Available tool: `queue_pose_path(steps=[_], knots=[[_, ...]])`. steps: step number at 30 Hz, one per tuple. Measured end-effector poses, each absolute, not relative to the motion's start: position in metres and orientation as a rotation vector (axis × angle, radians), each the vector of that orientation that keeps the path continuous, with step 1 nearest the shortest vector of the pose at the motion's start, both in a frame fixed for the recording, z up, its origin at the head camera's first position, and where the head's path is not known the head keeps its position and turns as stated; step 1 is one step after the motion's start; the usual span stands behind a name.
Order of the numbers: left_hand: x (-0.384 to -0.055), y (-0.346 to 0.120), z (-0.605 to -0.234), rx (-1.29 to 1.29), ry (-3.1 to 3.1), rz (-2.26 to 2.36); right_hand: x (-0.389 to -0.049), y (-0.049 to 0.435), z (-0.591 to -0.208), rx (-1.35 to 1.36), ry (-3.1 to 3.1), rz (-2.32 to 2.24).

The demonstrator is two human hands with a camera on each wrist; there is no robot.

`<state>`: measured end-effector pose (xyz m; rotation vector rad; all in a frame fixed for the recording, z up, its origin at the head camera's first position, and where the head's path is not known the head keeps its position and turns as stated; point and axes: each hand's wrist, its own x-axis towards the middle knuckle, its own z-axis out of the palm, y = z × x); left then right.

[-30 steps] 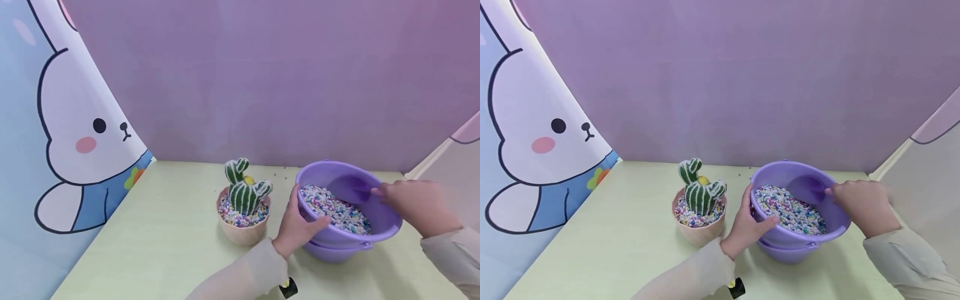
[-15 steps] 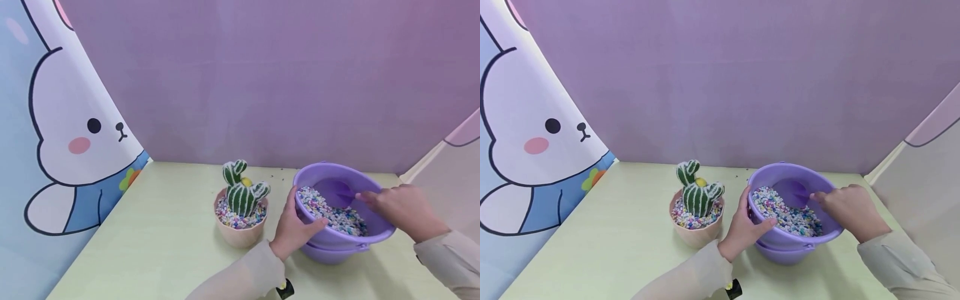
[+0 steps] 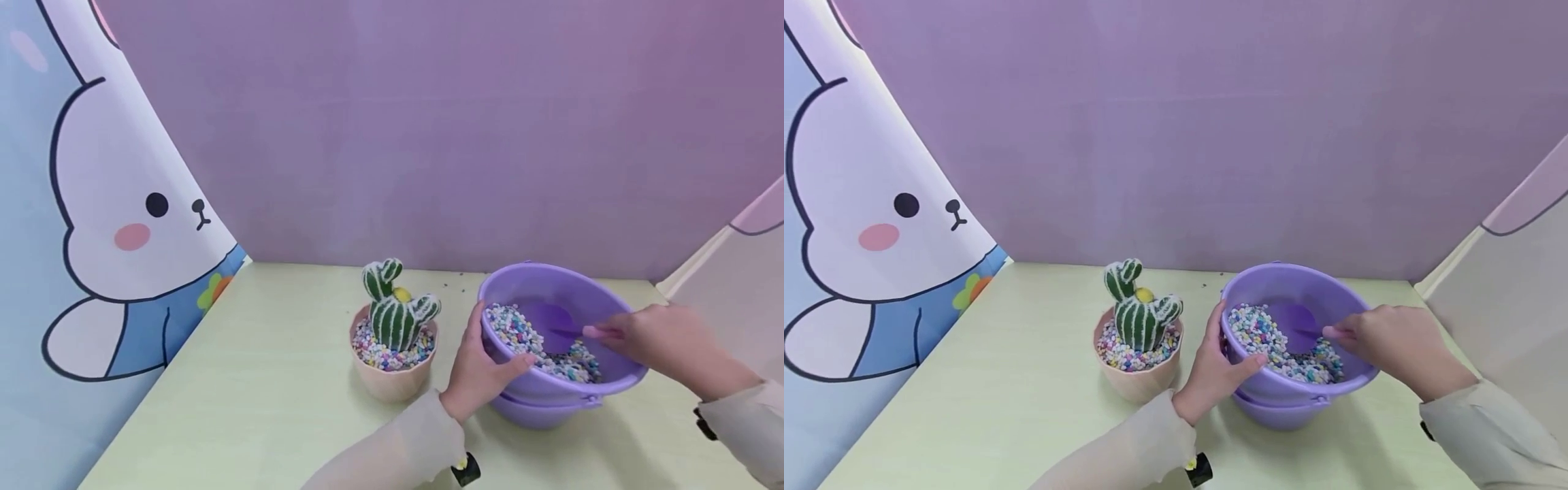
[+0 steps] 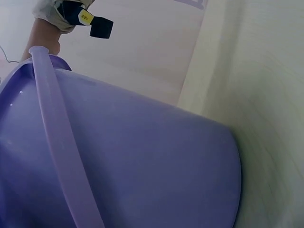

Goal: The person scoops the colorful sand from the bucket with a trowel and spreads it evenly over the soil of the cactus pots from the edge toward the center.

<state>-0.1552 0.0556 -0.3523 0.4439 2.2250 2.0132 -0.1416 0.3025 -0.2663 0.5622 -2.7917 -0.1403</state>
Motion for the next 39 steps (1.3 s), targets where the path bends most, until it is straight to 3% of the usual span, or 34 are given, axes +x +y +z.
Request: queue_pose_path(steps=[17, 30, 39], knots=[[-0.159, 0.051, -0.35, 0.521, 2.178, 2.031, -0.137, 0.299, -0.247, 0.157, -3.222, 0.506], [-0.161, 0.049, -0.352, 0.65, 2.109, 2.054, -0.131, 0.307, -0.242, -0.008, -3.24, 0.655], [-0.149, 0.015, -0.344, 0.811, 2.184, 1.866, -0.126, 0.315, -0.236, -0.06, -3.246, 0.666]])
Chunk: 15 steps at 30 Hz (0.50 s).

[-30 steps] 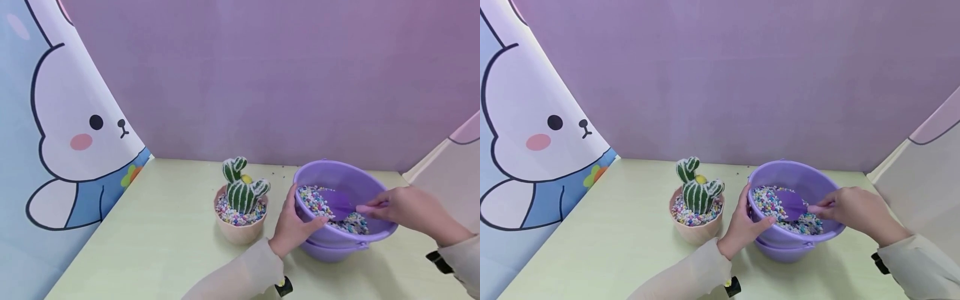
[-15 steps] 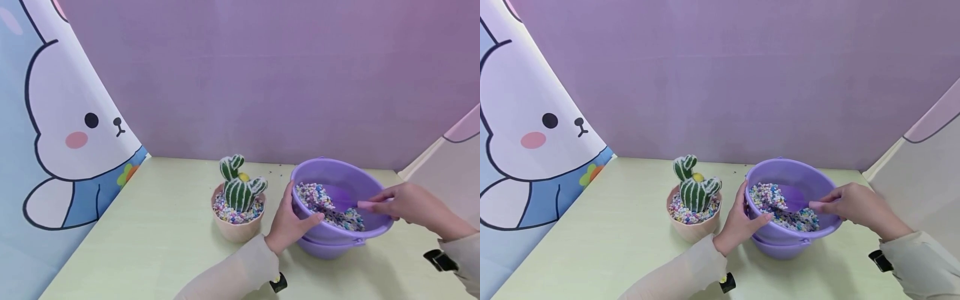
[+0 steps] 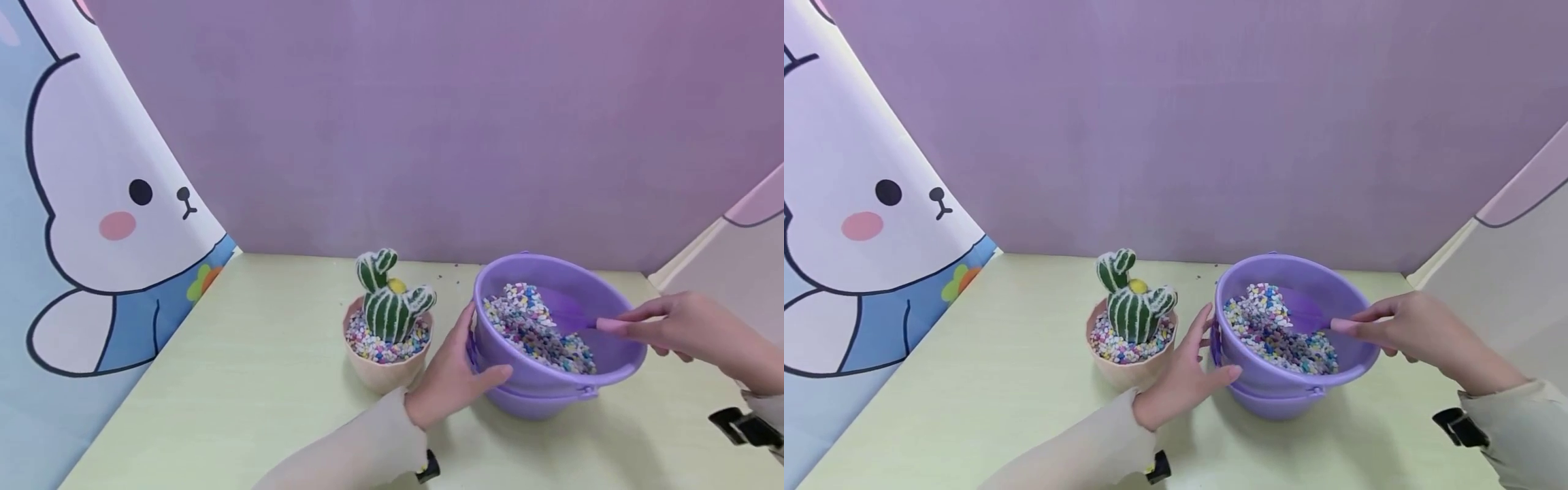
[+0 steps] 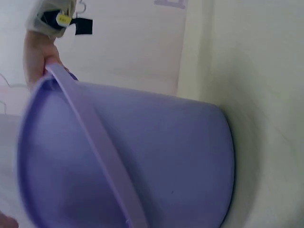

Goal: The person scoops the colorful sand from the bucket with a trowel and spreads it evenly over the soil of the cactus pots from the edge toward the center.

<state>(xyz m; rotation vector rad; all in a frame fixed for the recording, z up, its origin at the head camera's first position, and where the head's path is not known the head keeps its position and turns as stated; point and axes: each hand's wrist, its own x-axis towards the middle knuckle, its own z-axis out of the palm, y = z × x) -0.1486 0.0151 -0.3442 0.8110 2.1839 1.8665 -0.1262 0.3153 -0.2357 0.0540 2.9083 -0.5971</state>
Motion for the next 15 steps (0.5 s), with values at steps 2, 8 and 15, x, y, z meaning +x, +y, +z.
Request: queue_pose_path(steps=[2, 8, 15], knots=[[-0.142, 0.002, -0.34, 0.845, 2.246, 1.754, -0.123, 0.315, -0.232, 0.069, 2.904, -0.628], [-0.129, -0.053, -0.341, 1.093, 2.351, 1.544, -0.118, 0.312, -0.226, 0.04, 2.936, -0.618], [-0.136, -0.114, -0.351, 1.699, 2.6, 1.509, -0.116, 0.31, -0.224, 0.056, 2.915, -0.66]])
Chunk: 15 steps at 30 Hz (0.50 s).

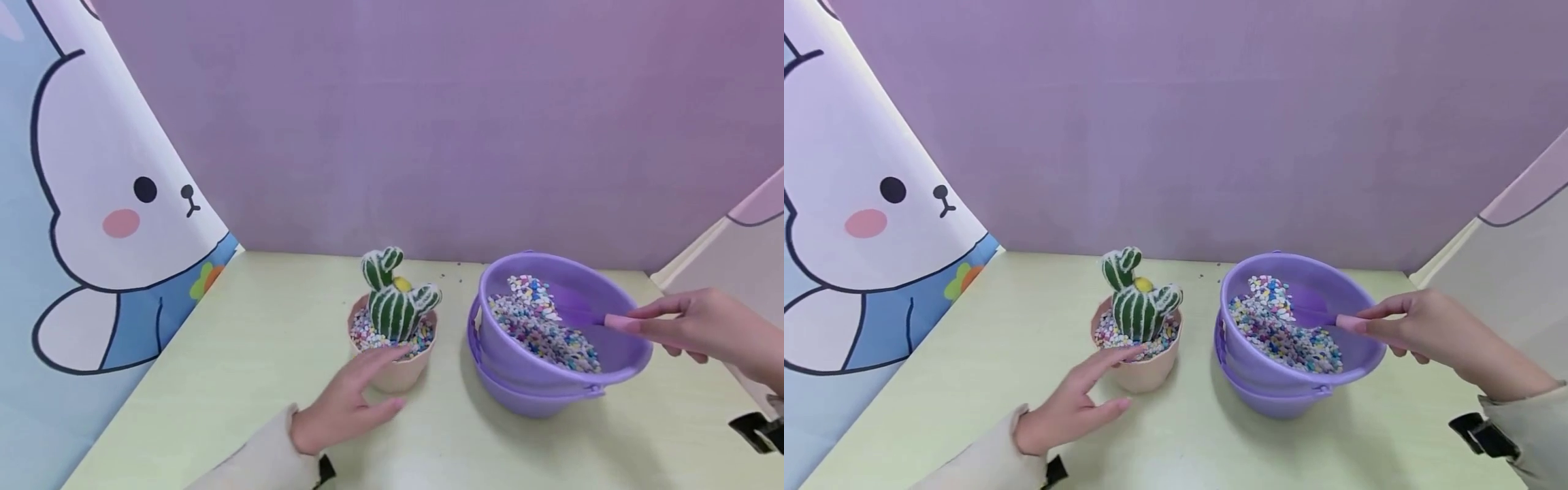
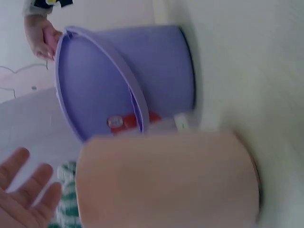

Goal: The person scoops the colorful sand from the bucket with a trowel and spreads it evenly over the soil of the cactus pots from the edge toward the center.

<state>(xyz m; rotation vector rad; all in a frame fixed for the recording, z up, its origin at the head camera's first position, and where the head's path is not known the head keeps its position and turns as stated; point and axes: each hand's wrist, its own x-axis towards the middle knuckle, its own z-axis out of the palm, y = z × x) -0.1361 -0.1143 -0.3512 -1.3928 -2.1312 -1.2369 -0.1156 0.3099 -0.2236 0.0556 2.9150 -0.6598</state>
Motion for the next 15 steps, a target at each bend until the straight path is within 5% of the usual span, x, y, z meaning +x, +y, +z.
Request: queue_pose_path(steps=[15], knots=[[-0.191, -0.195, -0.371, -1.365, -1.961, -0.429, -0.109, 0.265, -0.212, 0.072, 2.889, -0.726]])
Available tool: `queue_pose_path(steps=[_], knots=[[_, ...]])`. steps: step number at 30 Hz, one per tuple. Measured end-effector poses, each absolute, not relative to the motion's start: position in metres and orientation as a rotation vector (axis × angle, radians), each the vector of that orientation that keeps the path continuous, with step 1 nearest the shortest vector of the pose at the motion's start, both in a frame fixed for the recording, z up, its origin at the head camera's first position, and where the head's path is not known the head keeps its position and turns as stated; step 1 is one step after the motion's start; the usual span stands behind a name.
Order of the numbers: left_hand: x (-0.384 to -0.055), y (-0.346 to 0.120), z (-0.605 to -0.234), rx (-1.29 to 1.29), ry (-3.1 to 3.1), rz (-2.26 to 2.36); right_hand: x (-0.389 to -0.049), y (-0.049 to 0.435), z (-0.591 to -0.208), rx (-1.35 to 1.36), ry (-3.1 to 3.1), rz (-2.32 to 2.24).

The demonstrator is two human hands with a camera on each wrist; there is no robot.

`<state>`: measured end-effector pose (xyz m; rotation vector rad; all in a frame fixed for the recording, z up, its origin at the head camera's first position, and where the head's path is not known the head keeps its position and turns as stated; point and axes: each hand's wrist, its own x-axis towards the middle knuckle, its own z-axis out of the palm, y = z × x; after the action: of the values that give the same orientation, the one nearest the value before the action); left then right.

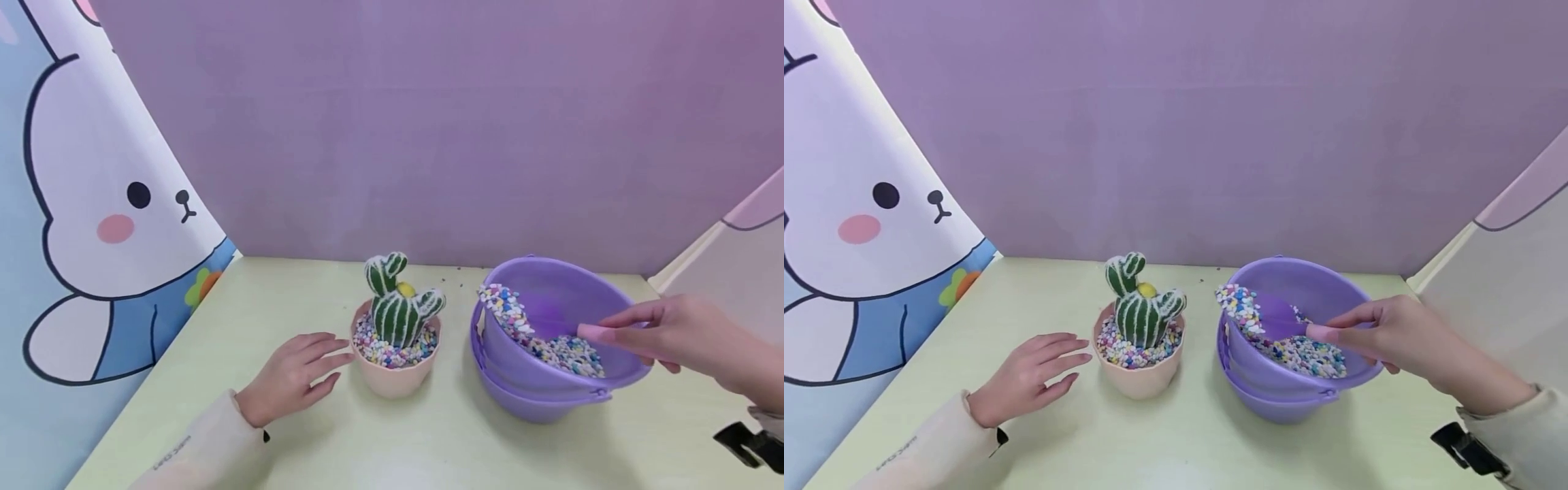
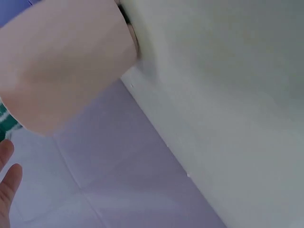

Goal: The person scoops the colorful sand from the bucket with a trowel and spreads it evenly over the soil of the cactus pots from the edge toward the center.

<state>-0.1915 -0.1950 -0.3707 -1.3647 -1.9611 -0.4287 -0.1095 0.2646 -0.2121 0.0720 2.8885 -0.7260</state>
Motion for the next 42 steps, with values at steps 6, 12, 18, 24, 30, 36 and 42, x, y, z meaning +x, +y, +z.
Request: queue_pose_path(steps=[6, 12, 18, 24, 30, 36, 42], knots=[[-0.203, -0.198, -0.368, -1.39, -1.964, -0.379, -0.111, 0.246, -0.216, -0.027, 2.846, -0.745], [-0.213, -0.191, -0.367, -1.408, -1.956, -0.391, -0.115, 0.23, -0.218, -0.124, 2.739, -0.923], [-0.218, -0.185, -0.368, -1.427, -1.844, -0.424, -0.12, 0.215, -0.219, -0.148, 2.674, -0.974], [-0.221, -0.182, -0.371, -1.427, -1.838, -0.472, -0.125, 0.206, -0.224, -0.203, 2.685, -0.94], [-0.221, -0.182, -0.374, -1.392, -1.842, -0.497, -0.13, 0.196, -0.225, -0.231, 2.691, -0.871], [-0.221, -0.18, -0.38, -1.379, -1.79, -0.538, -0.135, 0.188, -0.227, -0.287, 2.667, -0.851], [-0.22, -0.174, -0.386, -1.374, -1.802, -0.586, -0.139, 0.18, -0.231, -0.276, 2.634, -0.825]])
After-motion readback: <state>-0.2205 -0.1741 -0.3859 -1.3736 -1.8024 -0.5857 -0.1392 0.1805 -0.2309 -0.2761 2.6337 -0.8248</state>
